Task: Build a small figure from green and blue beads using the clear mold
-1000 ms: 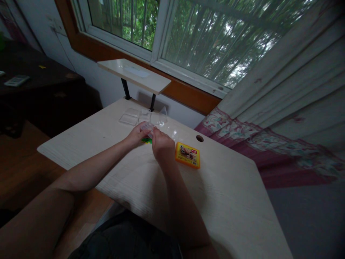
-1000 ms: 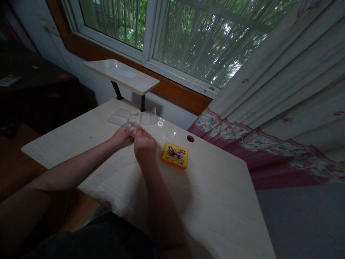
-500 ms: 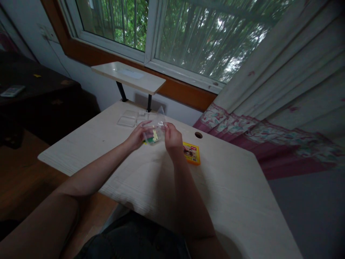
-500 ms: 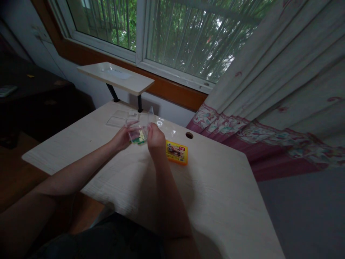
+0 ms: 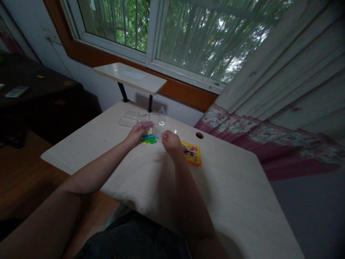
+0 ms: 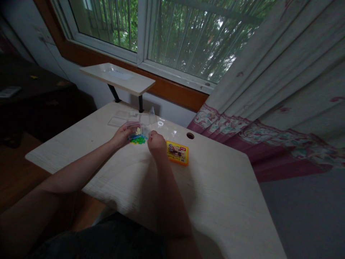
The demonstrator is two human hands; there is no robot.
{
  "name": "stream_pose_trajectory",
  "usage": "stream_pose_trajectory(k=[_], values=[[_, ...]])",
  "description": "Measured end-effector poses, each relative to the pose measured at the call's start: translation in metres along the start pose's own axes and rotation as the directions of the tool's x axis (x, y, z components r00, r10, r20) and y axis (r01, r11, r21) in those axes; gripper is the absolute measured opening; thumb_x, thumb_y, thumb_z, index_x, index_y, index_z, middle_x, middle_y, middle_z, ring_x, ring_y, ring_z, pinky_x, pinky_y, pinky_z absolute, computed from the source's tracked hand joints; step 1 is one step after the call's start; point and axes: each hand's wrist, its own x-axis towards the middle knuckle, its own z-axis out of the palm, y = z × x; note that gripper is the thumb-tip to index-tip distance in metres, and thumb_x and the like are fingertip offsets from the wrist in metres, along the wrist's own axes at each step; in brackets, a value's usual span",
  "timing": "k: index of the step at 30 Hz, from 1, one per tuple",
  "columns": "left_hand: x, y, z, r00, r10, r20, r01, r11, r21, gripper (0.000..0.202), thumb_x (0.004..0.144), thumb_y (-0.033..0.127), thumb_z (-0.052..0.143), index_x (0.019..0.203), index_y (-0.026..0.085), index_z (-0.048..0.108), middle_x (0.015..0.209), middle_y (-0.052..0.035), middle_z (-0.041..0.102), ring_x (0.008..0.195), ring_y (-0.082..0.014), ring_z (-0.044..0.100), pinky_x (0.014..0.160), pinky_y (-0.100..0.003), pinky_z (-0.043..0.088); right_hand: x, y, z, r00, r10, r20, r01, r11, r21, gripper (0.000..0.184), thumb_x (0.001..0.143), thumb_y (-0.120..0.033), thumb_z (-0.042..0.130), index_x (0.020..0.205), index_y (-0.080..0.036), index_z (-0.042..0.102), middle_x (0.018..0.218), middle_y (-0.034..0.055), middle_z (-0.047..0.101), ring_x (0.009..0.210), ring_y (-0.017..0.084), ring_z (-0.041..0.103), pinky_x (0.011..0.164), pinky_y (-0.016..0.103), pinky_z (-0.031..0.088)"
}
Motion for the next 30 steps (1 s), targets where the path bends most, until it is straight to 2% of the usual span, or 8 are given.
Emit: stream_pose_trajectory(k=[5, 11, 15, 19, 21, 25, 27, 30], values=[[-0.004, 0.001, 0.000, 0.998, 0.069, -0.001, -0.068, 0.992, 0.108, 0.041, 0.065, 0.018, 0.066, 0.106, 0.018, 0.068, 0.110, -0.0085, 0.072, 0.106, -0.0250, 0.065, 0.102, -0.046, 0.044, 0.000, 0.006, -0.003, 0.999, 0.002, 0.053, 0.002, 0.998, -0.067, 0.027, 0.088, -0.012, 0.044, 0.100, -0.019, 0.066, 0.099, 0.0070, 0.072, 0.095, 0.017, 0.064, 0.080, 0.022, 0.044], [-0.006, -0.001, 0.002, 0.999, 0.050, 0.017, -0.053, 0.979, 0.198, 0.031, 0.062, 0.018, 0.065, 0.092, 0.017, 0.071, 0.105, -0.0091, 0.072, 0.100, -0.0265, 0.066, 0.095, -0.047, 0.050, 0.000, 0.011, -0.008, 0.998, 0.032, 0.058, -0.022, 0.988, -0.156, 0.031, 0.085, -0.010, 0.044, 0.101, -0.020, 0.068, 0.098, 0.0083, 0.073, 0.094, 0.019, 0.065, 0.080, 0.025, 0.044], [-0.009, 0.004, 0.006, 0.997, 0.067, 0.026, -0.071, 0.972, 0.222, 0.021, 0.066, 0.021, 0.068, 0.086, 0.017, 0.073, 0.107, -0.0109, 0.072, 0.099, -0.0268, 0.067, 0.092, -0.045, 0.051, 0.001, 0.011, -0.009, 0.998, 0.026, 0.058, -0.018, 0.991, -0.135, 0.036, 0.083, -0.007, 0.044, 0.104, -0.020, 0.070, 0.099, 0.0081, 0.073, 0.096, 0.020, 0.065, 0.083, 0.025, 0.045], [-0.010, 0.010, 0.005, 0.993, 0.119, 0.019, -0.119, 0.945, 0.304, 0.016, 0.066, 0.022, 0.071, 0.082, 0.018, 0.073, 0.108, -0.0106, 0.071, 0.106, -0.0273, 0.064, 0.097, -0.044, 0.048, 0.003, 0.011, -0.007, 0.999, 0.033, 0.035, -0.030, 0.996, -0.082, 0.036, 0.081, -0.007, 0.046, 0.102, -0.021, 0.071, 0.101, 0.0071, 0.073, 0.098, 0.020, 0.065, 0.086, 0.026, 0.046], [-0.010, 0.013, 0.004, 0.988, 0.154, 0.018, -0.149, 0.917, 0.369, 0.020, 0.068, 0.024, 0.072, 0.087, 0.019, 0.073, 0.109, -0.0097, 0.070, 0.109, -0.0262, 0.062, 0.101, -0.042, 0.045, 0.004, 0.012, -0.007, 0.999, 0.034, -0.018, -0.035, 0.999, -0.028, 0.034, 0.082, -0.008, 0.047, 0.104, -0.021, 0.070, 0.102, 0.0062, 0.073, 0.098, 0.019, 0.065, 0.088, 0.027, 0.046], [-0.012, 0.021, 0.006, 0.957, 0.288, -0.023, -0.242, 0.844, 0.479, 0.041, 0.073, 0.030, 0.073, 0.113, 0.022, 0.066, 0.117, -0.0073, 0.065, 0.114, -0.0228, 0.057, 0.103, -0.035, 0.041, 0.005, 0.012, -0.011, 0.984, 0.004, -0.180, 0.021, 0.990, 0.140, 0.029, 0.090, -0.020, 0.047, 0.110, -0.020, 0.068, 0.107, 0.0056, 0.072, 0.099, 0.018, 0.065, 0.089, 0.027, 0.047], [-0.015, 0.026, 0.009, 0.950, 0.306, -0.056, -0.246, 0.849, 0.467, 0.048, 0.075, 0.036, 0.072, 0.120, 0.024, 0.060, 0.110, -0.0058, 0.065, 0.106, -0.0211, 0.060, 0.097, -0.033, 0.045, 0.004, 0.011, -0.015, 0.973, 0.002, -0.232, 0.048, 0.976, 0.211, 0.028, 0.092, -0.026, 0.046, 0.110, -0.020, 0.067, 0.106, 0.0047, 0.073, 0.097, 0.017, 0.066, 0.087, 0.027, 0.049], [-0.014, 0.035, 0.009, 0.946, 0.306, -0.108, -0.230, 0.867, 0.443, 0.045, 0.077, 0.038, 0.070, 0.119, 0.024, 0.058, 0.090, -0.0024, 0.063, 0.083, -0.0174, 0.061, 0.080, -0.029, 0.050, 0.001, 0.008, -0.020, 0.964, 0.011, -0.265, 0.060, 0.964, 0.258, 0.029, 0.094, -0.035, 0.047, 0.111, -0.022, 0.067, 0.098, 0.0031, 0.074, 0.091, 0.017, 0.067, 0.085, 0.027, 0.050]])
